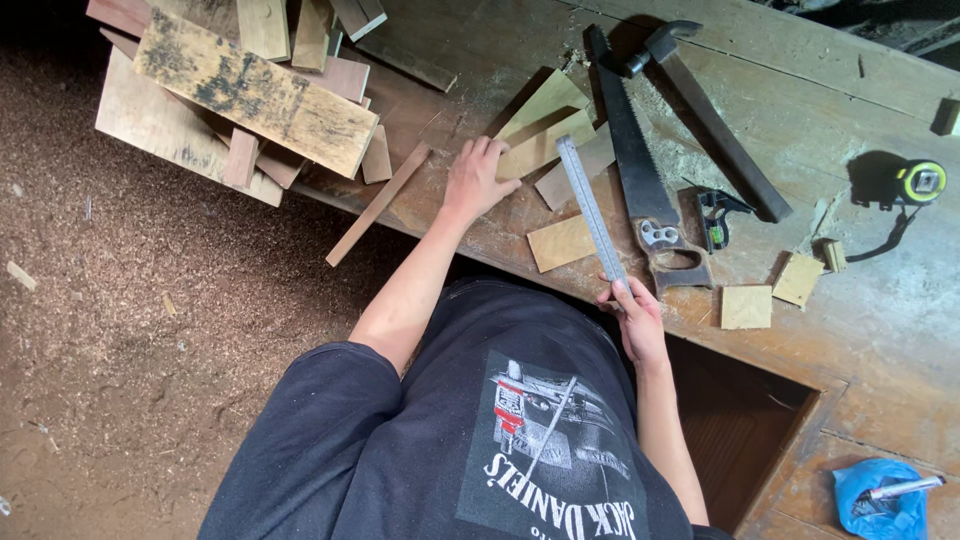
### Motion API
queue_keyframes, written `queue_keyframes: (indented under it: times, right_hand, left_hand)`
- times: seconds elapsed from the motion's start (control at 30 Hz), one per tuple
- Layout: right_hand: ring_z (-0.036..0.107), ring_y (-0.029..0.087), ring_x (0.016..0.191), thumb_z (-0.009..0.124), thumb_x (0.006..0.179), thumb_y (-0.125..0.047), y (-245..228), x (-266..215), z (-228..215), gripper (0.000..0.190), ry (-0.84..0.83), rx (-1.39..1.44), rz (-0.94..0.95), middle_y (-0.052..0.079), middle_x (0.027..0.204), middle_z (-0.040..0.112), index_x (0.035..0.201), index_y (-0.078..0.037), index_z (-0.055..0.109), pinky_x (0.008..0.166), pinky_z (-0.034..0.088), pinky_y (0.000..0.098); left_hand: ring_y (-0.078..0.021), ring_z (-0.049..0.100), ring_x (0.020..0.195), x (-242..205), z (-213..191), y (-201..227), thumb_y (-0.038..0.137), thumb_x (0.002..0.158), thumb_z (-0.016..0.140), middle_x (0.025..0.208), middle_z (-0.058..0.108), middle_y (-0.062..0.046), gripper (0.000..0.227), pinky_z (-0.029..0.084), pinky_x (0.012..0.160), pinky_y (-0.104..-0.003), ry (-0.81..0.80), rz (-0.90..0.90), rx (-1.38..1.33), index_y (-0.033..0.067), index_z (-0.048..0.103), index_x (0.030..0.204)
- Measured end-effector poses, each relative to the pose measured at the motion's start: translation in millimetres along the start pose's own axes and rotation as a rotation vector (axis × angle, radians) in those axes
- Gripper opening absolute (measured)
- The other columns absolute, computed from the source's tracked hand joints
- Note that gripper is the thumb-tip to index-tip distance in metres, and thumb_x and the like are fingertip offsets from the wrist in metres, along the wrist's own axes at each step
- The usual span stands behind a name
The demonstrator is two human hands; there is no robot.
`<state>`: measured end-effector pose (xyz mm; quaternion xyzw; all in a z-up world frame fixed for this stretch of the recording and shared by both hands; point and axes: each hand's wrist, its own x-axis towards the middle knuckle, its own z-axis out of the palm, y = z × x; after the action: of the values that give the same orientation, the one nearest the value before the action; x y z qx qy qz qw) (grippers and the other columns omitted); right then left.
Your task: The person measures small wooden pieces on a workbench using a metal ruler. They repeatedly pick up pieces, align the ruler, and mark or adjust positions. The person handles multiple wood pieces one at a time without cutting or assembling them.
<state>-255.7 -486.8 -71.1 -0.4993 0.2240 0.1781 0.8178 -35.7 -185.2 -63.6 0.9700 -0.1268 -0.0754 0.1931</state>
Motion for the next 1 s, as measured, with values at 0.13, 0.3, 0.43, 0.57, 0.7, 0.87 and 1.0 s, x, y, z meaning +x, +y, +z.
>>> queue_keyframes:
  times: [0.13, 0.3, 0.43, 0.57, 0.7, 0.87, 1.0]
  right_hand:
    - [0.059, 0.013, 0.089, 0.056, 0.108, -0.023, -5, 19, 16, 0.031, -0.016, -0.044, 0.018, 0.003, 0.091, 0.065, 0.126, -0.001, 0.067, 0.084, 0.048, 0.0322]
    - [0.061, 0.011, 0.089, 0.056, 0.108, -0.024, -20, 44, 30, 0.03, -0.031, -0.092, -0.085, 0.001, 0.089, 0.065, 0.125, -0.002, 0.066, 0.083, 0.05, 0.0298]
    - [0.061, 0.009, 0.085, 0.054, 0.11, -0.024, -34, 62, 38, 0.029, 0.035, -0.281, -0.16, 0.0, 0.087, 0.065, 0.126, -0.003, 0.066, 0.078, 0.048, 0.0266]
    - [0.06, 0.008, 0.084, 0.053, 0.112, -0.024, -40, 84, 41, 0.027, 0.042, -0.48, -0.253, -0.001, 0.087, 0.066, 0.124, -0.004, 0.068, 0.077, 0.047, 0.0242]
    - [0.055, 0.008, 0.08, 0.058, 0.112, -0.026, -38, 107, 48, 0.026, 0.059, -0.579, -0.217, -0.001, 0.087, 0.062, 0.122, -0.005, 0.071, 0.074, 0.045, 0.0249]
    - [0.061, 0.012, 0.08, 0.071, 0.105, -0.022, -37, 134, 63, 0.024, 0.15, -1.015, -0.427, 0.007, 0.089, 0.068, 0.118, -0.001, 0.07, 0.075, 0.049, 0.027]
    - [0.062, 0.012, 0.073, 0.074, 0.096, -0.015, -29, 147, 76, 0.03, 0.022, -0.902, -0.288, 0.007, 0.087, 0.068, 0.122, -0.001, 0.068, 0.065, 0.051, 0.0263]
  left_hand:
    - [-0.0321, 0.06, 0.109, -20, -17, 4, 0.029, 0.07, 0.084, 0.116, 0.058, -0.014, 0.062, 0.051, 0.094, -0.045, -0.13, -0.093, -0.047, 0.0079, 0.057, 0.122]
    - [-0.0343, 0.065, 0.097, -49, -35, -12, 0.022, 0.077, 0.077, 0.11, 0.06, -0.013, 0.049, 0.053, 0.084, -0.046, 0.052, -0.006, -0.15, 0.0063, 0.057, 0.119]
    - [-0.0332, 0.066, 0.096, -72, -42, -26, 0.015, 0.077, 0.075, 0.108, 0.059, -0.012, 0.045, 0.054, 0.083, -0.046, 0.255, 0.098, -0.098, 0.0073, 0.056, 0.117]
    - [-0.0315, 0.066, 0.094, -85, -42, -35, 0.015, 0.083, 0.076, 0.113, 0.059, -0.012, 0.043, 0.055, 0.083, -0.044, 0.257, 0.009, -0.133, 0.0063, 0.056, 0.121]
    - [-0.0301, 0.067, 0.096, -87, -44, -36, 0.019, 0.085, 0.075, 0.116, 0.057, -0.014, 0.045, 0.056, 0.085, -0.043, 0.166, -0.107, -0.215, 0.0032, 0.053, 0.121]
    - [-0.0326, 0.067, 0.104, -90, -59, -33, 0.022, 0.085, 0.076, 0.119, 0.057, -0.014, 0.05, 0.057, 0.088, -0.044, 0.192, -0.108, -0.337, 0.0028, 0.051, 0.124]
    - [-0.0329, 0.067, 0.107, -95, -72, -33, 0.023, 0.085, 0.077, 0.12, 0.059, -0.014, 0.05, 0.056, 0.089, -0.044, 0.177, -0.126, -0.396, 0.0047, 0.052, 0.124]
